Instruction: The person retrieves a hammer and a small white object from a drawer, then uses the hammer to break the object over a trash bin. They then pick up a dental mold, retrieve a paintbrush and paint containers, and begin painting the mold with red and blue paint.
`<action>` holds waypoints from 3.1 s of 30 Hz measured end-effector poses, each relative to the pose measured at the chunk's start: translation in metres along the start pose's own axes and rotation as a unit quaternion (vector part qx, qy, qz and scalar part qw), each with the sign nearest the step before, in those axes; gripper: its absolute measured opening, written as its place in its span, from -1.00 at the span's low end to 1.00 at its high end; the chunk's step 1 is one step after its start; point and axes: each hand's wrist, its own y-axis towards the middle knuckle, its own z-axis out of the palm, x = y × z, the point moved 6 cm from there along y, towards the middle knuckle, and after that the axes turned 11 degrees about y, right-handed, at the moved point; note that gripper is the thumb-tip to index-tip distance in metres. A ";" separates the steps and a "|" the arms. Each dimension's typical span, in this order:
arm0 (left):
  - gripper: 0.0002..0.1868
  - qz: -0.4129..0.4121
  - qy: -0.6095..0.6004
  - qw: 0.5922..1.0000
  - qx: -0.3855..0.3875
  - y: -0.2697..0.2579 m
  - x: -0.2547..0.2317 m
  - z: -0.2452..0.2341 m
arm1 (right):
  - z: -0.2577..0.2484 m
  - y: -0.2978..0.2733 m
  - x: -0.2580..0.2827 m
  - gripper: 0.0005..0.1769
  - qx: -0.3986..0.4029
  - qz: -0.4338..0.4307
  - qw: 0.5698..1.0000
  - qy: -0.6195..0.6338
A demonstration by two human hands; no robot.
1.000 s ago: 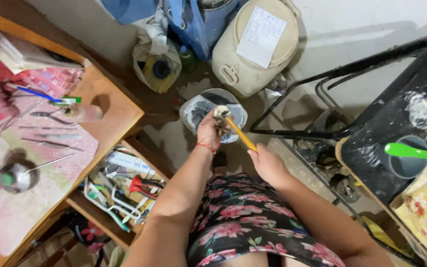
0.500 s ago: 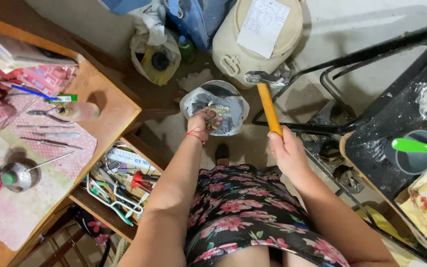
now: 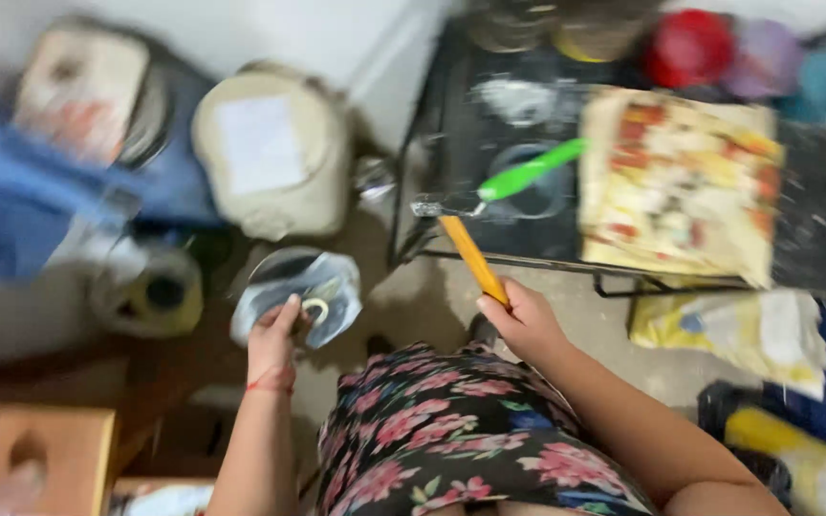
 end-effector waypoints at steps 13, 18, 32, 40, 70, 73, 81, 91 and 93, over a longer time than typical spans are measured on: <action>-0.64 0.293 0.399 0.826 0.269 -0.208 -0.170 0.470 | -0.355 0.059 -0.084 -0.31 -0.275 -0.090 0.950 -0.121; -0.50 0.343 0.614 0.702 0.114 -0.189 -0.183 0.549 | -0.339 0.112 -0.026 -0.65 -0.040 -0.122 0.991 0.049; 0.22 0.406 0.481 0.773 0.079 -0.318 -0.195 0.445 | -0.289 0.074 0.026 -0.76 -0.104 -0.098 0.990 0.017; 0.27 0.330 0.586 0.727 -0.134 -0.309 -0.209 0.257 | -0.082 0.004 0.105 -0.78 0.023 -0.157 0.979 0.130; -0.28 0.292 0.652 0.687 -0.131 -0.130 -0.167 -0.027 | 0.107 0.025 0.048 -0.58 0.138 -0.239 0.890 -0.364; -0.38 0.283 0.640 0.710 -0.077 -0.124 -0.153 -0.022 | 0.090 0.001 0.106 -0.62 0.080 -0.252 0.954 -0.142; -0.34 0.282 0.648 0.704 -0.073 -0.102 -0.140 -0.016 | 0.082 0.017 0.104 -0.65 0.069 -0.291 0.950 -0.090; -0.31 0.300 0.645 0.700 -0.065 -0.112 -0.171 -0.006 | 0.064 0.071 -0.001 -0.66 -0.062 -0.327 0.893 -0.302; -0.28 0.280 0.631 0.724 0.000 -0.116 -0.166 -0.002 | 0.104 0.043 0.020 -0.46 0.179 -0.206 0.879 -0.391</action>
